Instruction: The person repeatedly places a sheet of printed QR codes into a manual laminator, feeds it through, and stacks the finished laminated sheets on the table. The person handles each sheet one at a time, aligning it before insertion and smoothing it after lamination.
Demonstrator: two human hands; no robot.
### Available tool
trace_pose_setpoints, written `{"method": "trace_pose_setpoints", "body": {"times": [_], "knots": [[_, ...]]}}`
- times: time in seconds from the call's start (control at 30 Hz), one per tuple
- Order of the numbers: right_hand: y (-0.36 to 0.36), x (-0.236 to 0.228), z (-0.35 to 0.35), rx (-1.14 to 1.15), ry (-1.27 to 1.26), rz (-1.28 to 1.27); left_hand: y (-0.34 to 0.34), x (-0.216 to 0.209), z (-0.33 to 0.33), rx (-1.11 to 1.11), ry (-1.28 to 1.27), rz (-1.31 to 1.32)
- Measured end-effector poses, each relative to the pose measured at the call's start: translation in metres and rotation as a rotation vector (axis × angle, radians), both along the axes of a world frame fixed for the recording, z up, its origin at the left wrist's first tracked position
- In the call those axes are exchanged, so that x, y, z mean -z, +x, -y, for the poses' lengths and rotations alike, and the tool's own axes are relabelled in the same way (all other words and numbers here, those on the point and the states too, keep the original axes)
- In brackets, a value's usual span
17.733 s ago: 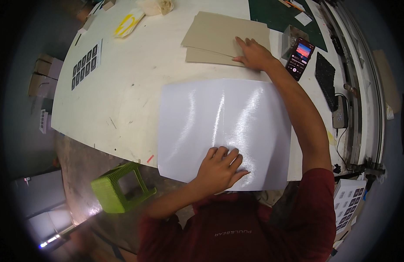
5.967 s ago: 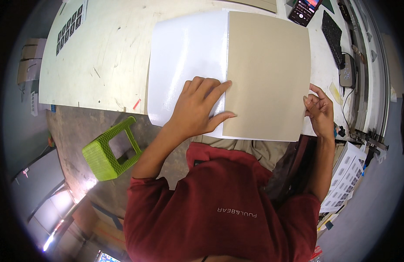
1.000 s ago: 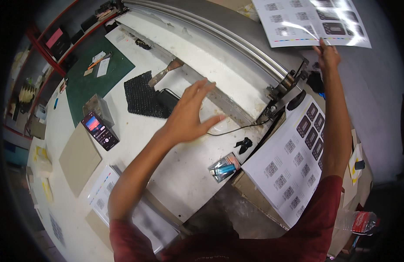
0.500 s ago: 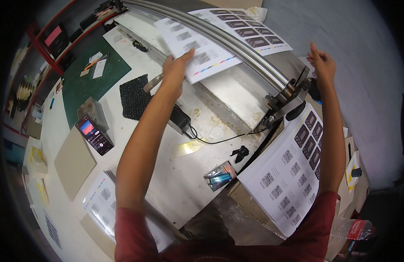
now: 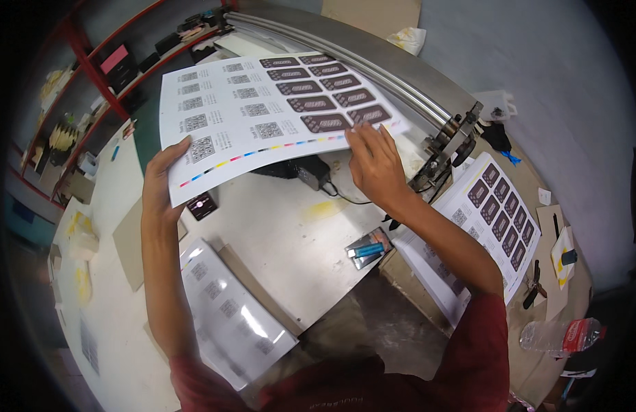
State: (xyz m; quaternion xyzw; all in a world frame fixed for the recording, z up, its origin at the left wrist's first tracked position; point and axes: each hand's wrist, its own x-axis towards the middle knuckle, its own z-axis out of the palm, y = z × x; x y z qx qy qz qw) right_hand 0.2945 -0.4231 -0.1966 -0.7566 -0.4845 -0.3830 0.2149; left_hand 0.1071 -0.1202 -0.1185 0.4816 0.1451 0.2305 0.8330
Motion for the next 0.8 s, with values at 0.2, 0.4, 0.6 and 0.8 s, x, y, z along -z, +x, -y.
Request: {"method": "trace_pose_setpoints", "body": {"times": [0.2, 0.4, 0.6, 0.8], "knots": [[-0.077, -0.069, -0.023, -0.273, 0.076, 0.01, -0.12, -0.01, -0.006, -0.478, 0.106, 0.393], [-0.154, -0.182, -0.046, -0.598, -0.088, -0.206, -0.272, -0.022, 0.011, -0.63, 1.032, 0.581], [-0.161, -0.198, -0.156, -0.902, -0.487, -0.611, -0.363, -0.037, 0.031, -0.962, 0.917, -0.142], [-0.244, -0.014, -0.265, -0.815, -0.832, -0.558, -0.46, 0.105, -0.001, -0.852, 0.505, -0.65]]}}
